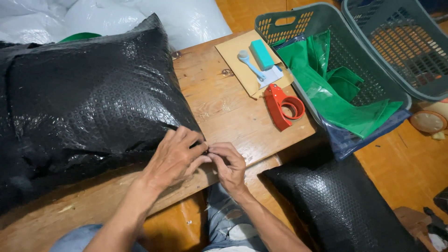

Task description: The person seals a black bubble mailer by hand, folding and pinching the edges to close it. They then use a red handheld stapler to secure the sealed edge with staples.

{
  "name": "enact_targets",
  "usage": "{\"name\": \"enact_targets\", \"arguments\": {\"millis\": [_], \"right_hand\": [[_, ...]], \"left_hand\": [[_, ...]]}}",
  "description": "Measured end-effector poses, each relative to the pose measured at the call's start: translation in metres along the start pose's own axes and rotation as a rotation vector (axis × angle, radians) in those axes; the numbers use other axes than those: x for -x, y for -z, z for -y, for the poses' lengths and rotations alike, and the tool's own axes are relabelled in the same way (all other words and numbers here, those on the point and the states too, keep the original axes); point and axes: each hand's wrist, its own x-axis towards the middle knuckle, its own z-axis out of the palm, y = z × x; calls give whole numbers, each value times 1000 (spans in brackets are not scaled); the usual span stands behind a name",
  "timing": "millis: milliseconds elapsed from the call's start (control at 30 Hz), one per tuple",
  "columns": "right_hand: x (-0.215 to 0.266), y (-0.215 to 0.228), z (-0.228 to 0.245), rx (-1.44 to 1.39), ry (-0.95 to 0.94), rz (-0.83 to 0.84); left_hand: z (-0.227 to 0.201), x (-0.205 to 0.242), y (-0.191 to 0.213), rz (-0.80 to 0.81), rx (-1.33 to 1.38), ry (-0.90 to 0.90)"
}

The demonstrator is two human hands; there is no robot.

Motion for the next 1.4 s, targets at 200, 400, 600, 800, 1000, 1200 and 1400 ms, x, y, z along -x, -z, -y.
{"name": "enact_targets", "arguments": {"millis": [200,400,600,800,1000,1200,1400], "right_hand": [[6,-9,-15,-142,-253,-128],[-1,-10,1,172,22,-126],[2,-5,5,210,106,-44],[-1,-1,0,202,59,26],[-11,12,-13,155,-57,153],[-73,84,-5,570,143,-193],[-128,155,-93,1222,-33,82]], "left_hand": [[5,4,-16,-12,11,60],[-5,-4,-3,0,-14,95],[-1,1,-13,3,-23,79],[-2,4,-12,26,-26,47],[-1,11,-25,23,-94,27],[4,18,-44,-38,-184,28],[0,17,-50,-125,-257,24]]}}
